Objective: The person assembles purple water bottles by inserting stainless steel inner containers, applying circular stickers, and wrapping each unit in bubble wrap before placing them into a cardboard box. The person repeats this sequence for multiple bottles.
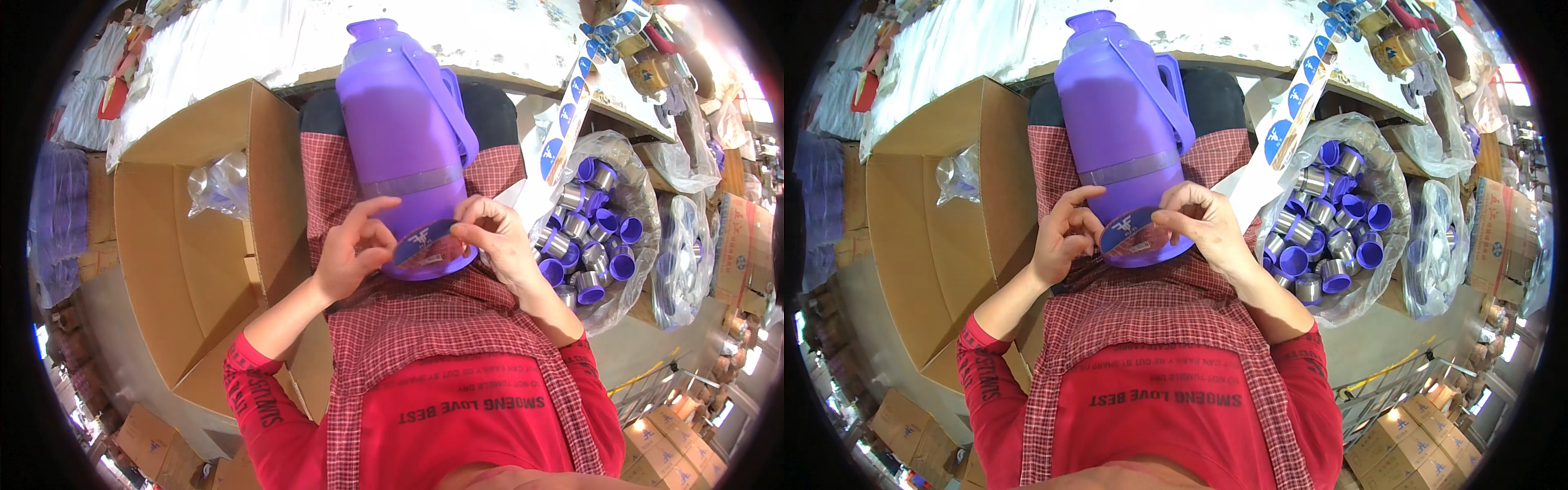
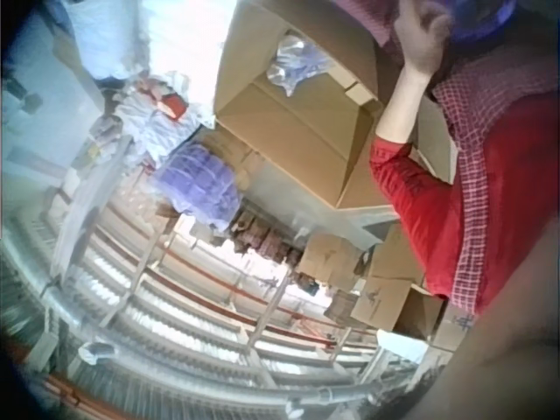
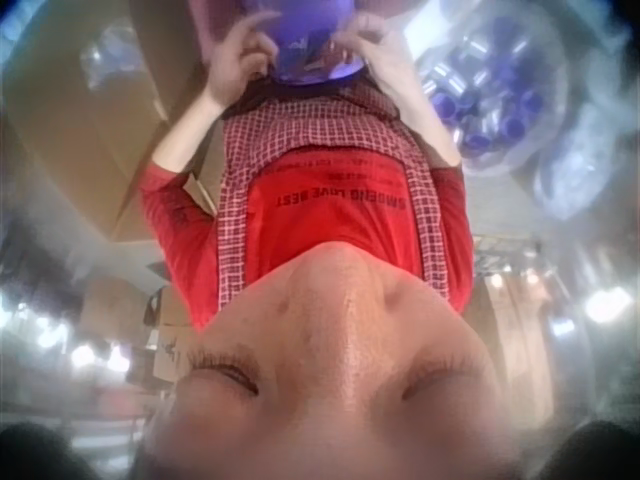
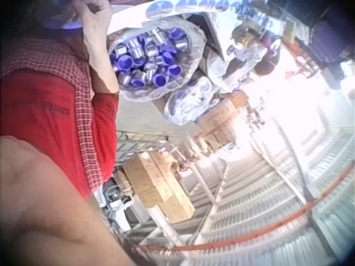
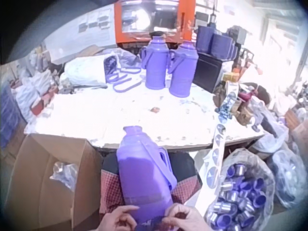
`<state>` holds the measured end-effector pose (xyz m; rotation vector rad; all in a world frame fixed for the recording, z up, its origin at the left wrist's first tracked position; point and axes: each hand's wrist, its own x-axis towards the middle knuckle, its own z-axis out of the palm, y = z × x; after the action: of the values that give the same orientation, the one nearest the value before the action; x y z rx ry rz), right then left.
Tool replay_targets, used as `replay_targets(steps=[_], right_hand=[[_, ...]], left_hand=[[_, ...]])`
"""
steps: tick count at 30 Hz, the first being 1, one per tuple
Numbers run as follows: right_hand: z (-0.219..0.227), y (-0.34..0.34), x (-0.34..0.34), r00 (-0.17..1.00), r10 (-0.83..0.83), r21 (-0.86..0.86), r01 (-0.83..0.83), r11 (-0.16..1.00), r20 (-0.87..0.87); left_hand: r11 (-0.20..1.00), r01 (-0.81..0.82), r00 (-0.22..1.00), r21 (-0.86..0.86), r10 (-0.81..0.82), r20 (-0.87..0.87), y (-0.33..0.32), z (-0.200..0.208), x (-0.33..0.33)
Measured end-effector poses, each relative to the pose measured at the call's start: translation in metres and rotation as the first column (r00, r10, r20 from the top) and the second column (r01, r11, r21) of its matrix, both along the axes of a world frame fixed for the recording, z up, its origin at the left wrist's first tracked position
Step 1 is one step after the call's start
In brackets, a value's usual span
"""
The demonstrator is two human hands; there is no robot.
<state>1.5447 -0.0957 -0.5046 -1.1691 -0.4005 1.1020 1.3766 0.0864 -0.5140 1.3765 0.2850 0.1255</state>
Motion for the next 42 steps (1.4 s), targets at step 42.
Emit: replay_targets(steps=[42], right_hand=[[0.003, 0.023, 0.018, 0.092, -0.178, 0.146, 0.277, 0.950, 0.980]], left_hand=[[0.445, -0.012, 0.974, 0.895, 0.207, -0.090, 0.084, -0.006, 0.024]])
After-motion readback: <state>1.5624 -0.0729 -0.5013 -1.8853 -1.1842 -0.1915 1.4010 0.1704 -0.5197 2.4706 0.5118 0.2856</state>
